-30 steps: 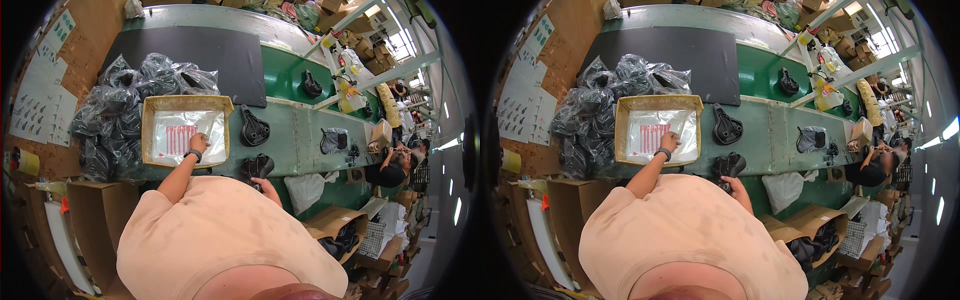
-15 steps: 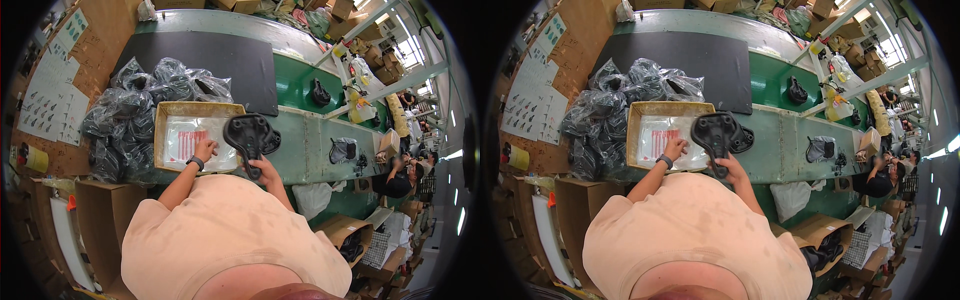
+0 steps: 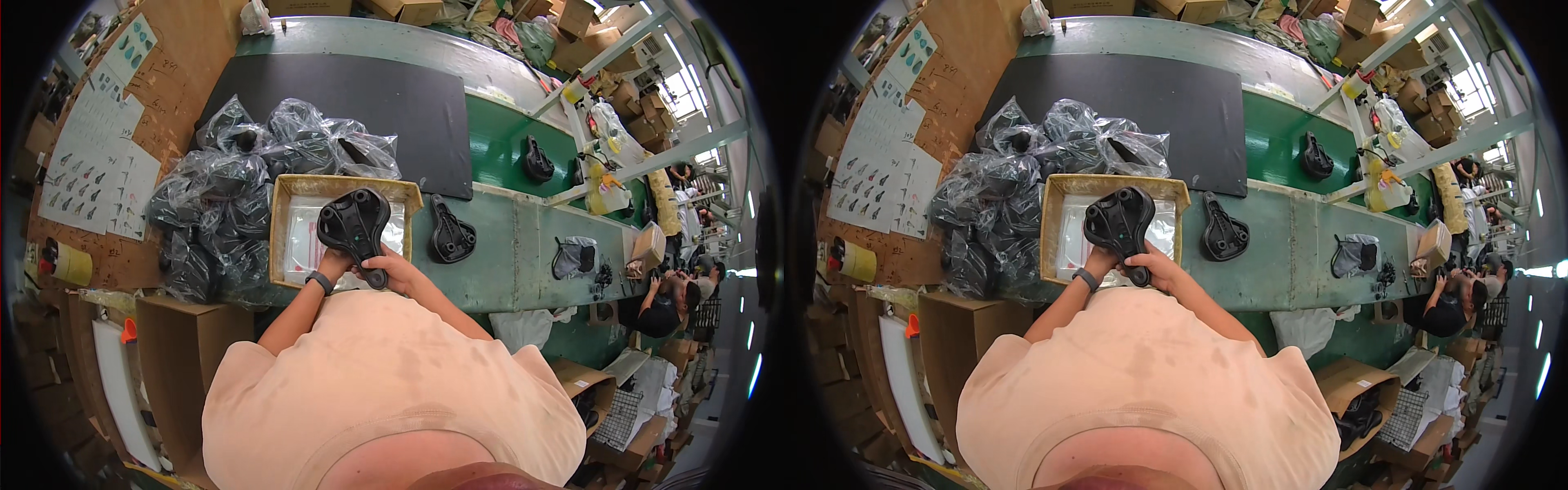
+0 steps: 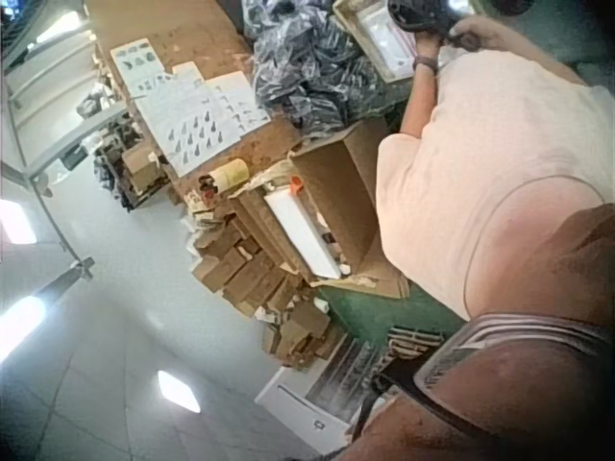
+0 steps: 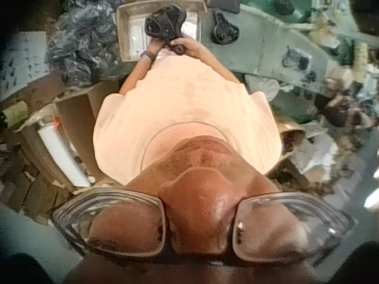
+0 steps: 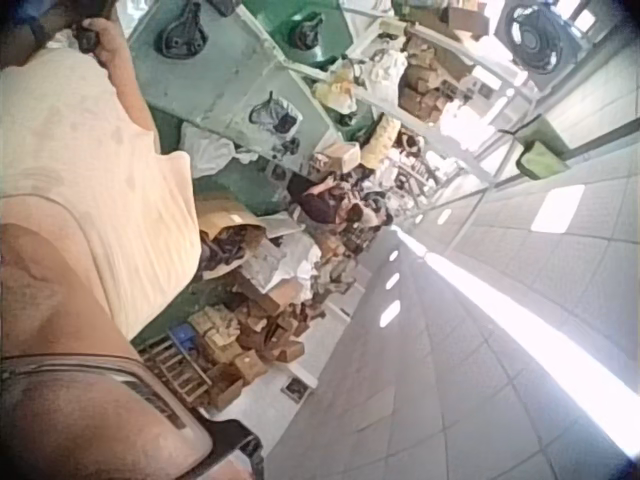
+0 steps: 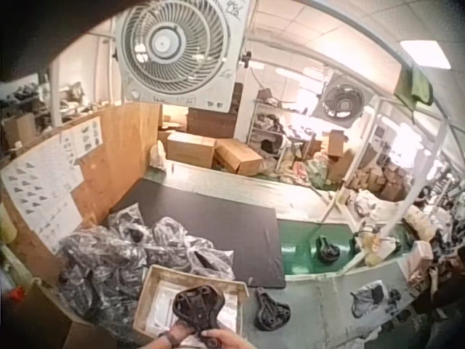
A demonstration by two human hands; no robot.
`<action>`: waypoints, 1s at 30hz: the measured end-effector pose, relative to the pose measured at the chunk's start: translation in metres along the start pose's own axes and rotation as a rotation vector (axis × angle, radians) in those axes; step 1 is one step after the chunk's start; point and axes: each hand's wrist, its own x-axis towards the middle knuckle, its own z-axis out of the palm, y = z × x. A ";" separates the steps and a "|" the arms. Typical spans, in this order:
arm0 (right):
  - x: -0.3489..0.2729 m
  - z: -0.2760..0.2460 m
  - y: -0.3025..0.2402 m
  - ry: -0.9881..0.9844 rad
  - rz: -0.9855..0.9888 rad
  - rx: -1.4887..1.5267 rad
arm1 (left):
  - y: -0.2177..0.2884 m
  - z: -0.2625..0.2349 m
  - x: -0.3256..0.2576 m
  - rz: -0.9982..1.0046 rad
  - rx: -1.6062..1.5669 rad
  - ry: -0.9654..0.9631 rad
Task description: Packaging bicycle seats into plastic bags and placing them into cardboard boxes on a factory assembly line.
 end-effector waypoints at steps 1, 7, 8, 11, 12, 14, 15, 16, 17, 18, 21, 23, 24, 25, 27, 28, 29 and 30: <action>0.002 0.001 0.000 0.008 0.015 0.008 | -0.008 -0.007 0.002 -0.047 -0.041 -0.035; 0.007 -0.014 -0.003 0.076 0.004 0.029 | -0.013 -0.015 0.003 -0.175 -0.213 -0.197; 0.008 -0.019 -0.003 0.106 -0.023 0.012 | -0.008 -0.014 0.003 -0.181 -0.213 -0.202; 0.012 -0.043 -0.005 0.206 -0.051 -0.094 | 0.008 -0.013 0.008 -0.270 -0.206 -0.127; 0.012 -0.043 -0.006 0.198 -0.044 -0.095 | 0.005 -0.030 0.016 -0.221 -0.241 -0.064; 0.005 -0.049 -0.003 0.220 -0.032 0.172 | 0.008 -0.056 0.024 -0.178 -0.275 -0.002; 0.001 -0.061 0.001 0.210 -0.034 0.220 | 0.020 -0.062 0.028 -0.180 -0.431 0.005; -0.004 -0.063 0.003 0.211 -0.031 0.222 | 0.027 -0.072 0.030 -0.177 -0.591 0.025; -0.009 -0.064 0.006 0.206 -0.053 0.167 | 0.035 -0.082 0.030 -0.180 -0.590 0.026; -0.012 -0.061 0.006 0.197 -0.072 0.110 | 0.041 -0.094 0.030 -0.224 -0.648 0.002; -0.023 -0.042 -0.001 0.211 -0.114 -0.033 | 0.056 -0.098 0.015 -0.298 -0.529 0.008; -0.028 -0.039 -0.005 0.196 -0.155 -0.072 | 0.059 -0.087 0.013 -0.330 -0.334 0.025; -0.030 -0.033 -0.009 0.201 -0.183 -0.117 | 0.056 -0.085 0.012 -0.308 -0.088 -0.034; -0.030 -0.031 -0.010 0.207 -0.212 -0.163 | 0.049 -0.083 0.013 -0.283 0.157 -0.094; -0.027 -0.032 -0.015 0.215 -0.231 -0.205 | 0.041 -0.074 0.022 -0.202 0.286 -0.110; -0.027 -0.033 -0.017 0.225 -0.250 -0.250 | 0.039 -0.069 0.025 -0.117 0.412 -0.127; -0.028 -0.034 -0.018 0.228 -0.254 -0.249 | 0.036 -0.063 0.028 -0.049 0.429 -0.011; -0.029 -0.034 -0.020 0.237 -0.302 -0.304 | 0.034 -0.065 0.031 -0.047 0.431 -0.011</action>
